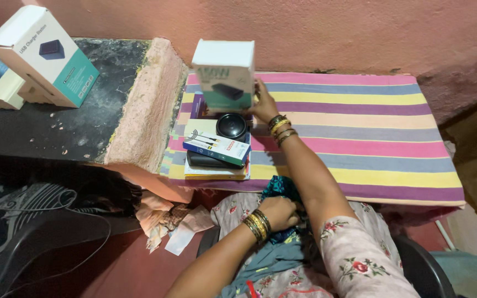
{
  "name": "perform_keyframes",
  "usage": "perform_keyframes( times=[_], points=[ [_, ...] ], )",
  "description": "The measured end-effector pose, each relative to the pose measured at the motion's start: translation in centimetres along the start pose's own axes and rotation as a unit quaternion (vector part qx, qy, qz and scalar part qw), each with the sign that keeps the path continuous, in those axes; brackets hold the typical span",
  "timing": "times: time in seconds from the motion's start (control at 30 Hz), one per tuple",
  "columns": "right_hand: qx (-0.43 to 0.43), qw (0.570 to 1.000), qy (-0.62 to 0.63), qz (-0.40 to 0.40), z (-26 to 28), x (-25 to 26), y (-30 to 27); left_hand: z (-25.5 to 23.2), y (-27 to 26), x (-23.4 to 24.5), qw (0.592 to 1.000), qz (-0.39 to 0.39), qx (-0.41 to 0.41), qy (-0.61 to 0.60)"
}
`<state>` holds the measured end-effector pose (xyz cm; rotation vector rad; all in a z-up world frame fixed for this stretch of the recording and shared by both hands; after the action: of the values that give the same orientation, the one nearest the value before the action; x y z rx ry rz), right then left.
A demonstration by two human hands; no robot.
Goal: The person sits on the floor and organizes various items on a striped mat. They move books, boxes, a black case, and a small container, then wipe the mat with a blue cloth and rearrange the items into neat stacks.
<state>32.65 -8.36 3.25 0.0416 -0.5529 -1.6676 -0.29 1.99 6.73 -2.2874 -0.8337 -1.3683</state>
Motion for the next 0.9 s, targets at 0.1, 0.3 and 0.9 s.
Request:
perform_keyframes(
  times=[0.1,0.3,0.9],
  points=[
    [-0.029,0.998,0.017,0.051,-1.1,-2.4,-0.3,-0.7,-0.4,0.7,0.999,0.021,0.006,-0.038],
    [-0.065,0.991,0.083,0.08,-3.0,-3.1,-0.1,-1.1,-0.1,1.0,1.0,0.006,0.011,-0.016],
    [-0.111,0.987,0.098,-0.057,3.9,1.7,-9.9,-0.1,-0.2,-1.8,0.999,0.003,-0.045,-0.019]
  ],
)
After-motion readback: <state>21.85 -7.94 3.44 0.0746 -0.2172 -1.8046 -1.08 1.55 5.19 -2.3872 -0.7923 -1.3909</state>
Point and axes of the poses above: each hand's wrist, its own y-axis towards the middle knuckle, its own x-axis out of the back of the hand, z = x × y, the point moved 2 cm from there along y, towards the middle knuckle, and after that the axes turned 9 degrees about -z, right-handed, at the moved point
